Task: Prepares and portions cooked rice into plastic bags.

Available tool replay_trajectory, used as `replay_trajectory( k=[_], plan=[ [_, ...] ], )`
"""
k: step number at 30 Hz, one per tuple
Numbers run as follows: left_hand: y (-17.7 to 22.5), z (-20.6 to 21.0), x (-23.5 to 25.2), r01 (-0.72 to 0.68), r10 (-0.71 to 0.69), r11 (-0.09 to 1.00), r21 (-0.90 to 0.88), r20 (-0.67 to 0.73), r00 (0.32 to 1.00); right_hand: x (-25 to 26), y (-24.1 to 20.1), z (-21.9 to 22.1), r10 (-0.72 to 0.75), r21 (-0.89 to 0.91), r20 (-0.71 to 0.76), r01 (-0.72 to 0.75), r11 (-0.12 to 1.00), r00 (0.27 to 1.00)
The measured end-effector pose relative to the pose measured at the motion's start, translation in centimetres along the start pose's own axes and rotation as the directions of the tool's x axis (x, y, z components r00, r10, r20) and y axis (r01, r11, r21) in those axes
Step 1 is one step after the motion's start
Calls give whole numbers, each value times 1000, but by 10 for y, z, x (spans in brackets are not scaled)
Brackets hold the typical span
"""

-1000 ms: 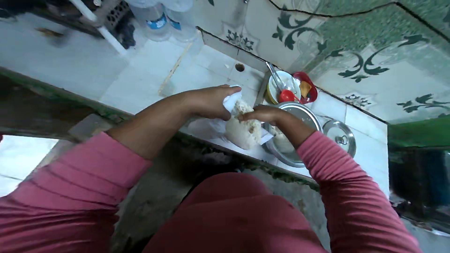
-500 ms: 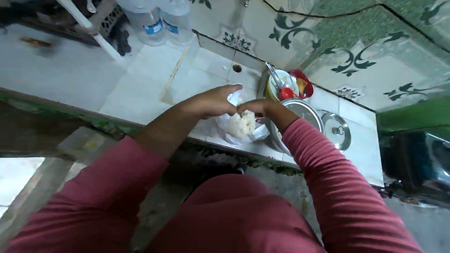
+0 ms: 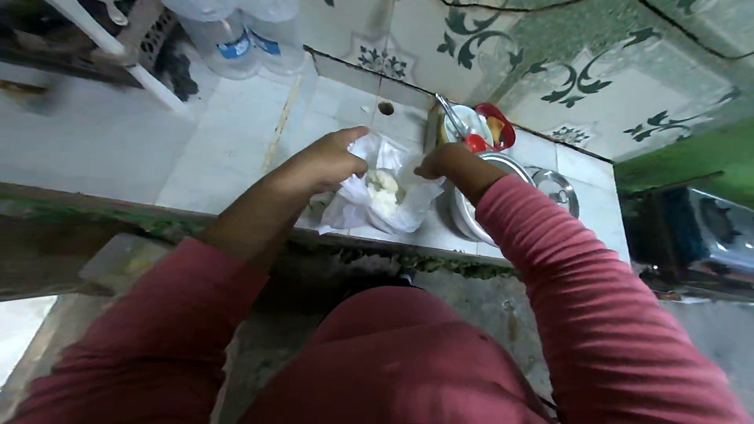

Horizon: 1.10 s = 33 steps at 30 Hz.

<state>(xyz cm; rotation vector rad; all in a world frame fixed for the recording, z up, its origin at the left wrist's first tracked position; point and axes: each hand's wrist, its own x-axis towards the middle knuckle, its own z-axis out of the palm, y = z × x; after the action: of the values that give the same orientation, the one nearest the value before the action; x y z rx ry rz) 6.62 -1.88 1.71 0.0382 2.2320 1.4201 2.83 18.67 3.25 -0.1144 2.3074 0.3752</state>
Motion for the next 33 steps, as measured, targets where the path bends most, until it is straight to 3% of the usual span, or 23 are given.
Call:
replay_trajectory(
  k=[4, 7, 9, 11, 13, 15, 16, 18, 23, 26, 29, 33],
  plan=[
    [-15, -16, -1, 52, -53, 998, -22, -50, 997, 6, 10, 11, 193, -171, -63, -201, 965, 979],
    [-28, -26, -3, 19, -17, 999, 37, -45, 999, -7, 40, 0, -23, -139, -82, 12, 990, 996],
    [-33, -26, -2, 3, 0, 997, 78, -40, 999, -6, 68, -1, -230, 66, -129, 239, 969, 965],
    [-34, -21, -2, 15, -13, 995, 102, -21, 1000, -12, 92, 8, -317, 351, -235, 385, 854, 919],
    [-31, -13, -1, 27, -26, 993, 115, -7, 1000, -28, 111, 19, -308, 628, -340, 458, 629, 889],
    [-28, -3, -1, 34, -34, 994, 101, -5, 999, -40, 136, 36, -252, 748, -428, 496, 441, 868],
    [-28, 4, -1, 30, -29, 997, 68, -9, 1000, -45, 149, 46, -202, 773, -448, 491, 402, 871],
    [-28, 17, 2, -23, 23, 1000, 19, -8, 1000, -43, 179, 68, -67, 799, -411, 395, 454, 909],
    [-9, 67, 24, 5, -7, 999, -42, -41, 999, 18, 241, 142, 152, 565, -113, -63, 823, 982],
    [0, 102, 45, 15, -14, 999, 41, -37, 999, 50, 245, 165, 219, 469, -3, -192, 862, 976],
    [5, 128, 68, -8, 5, 967, 255, 12, 1000, 84, 236, 177, 262, 514, 2, -226, 827, 965],
    [4, 151, 92, 44, -50, 944, 328, 8, 999, 96, 204, 182, 104, 529, -82, -45, 847, 991]
  ],
)
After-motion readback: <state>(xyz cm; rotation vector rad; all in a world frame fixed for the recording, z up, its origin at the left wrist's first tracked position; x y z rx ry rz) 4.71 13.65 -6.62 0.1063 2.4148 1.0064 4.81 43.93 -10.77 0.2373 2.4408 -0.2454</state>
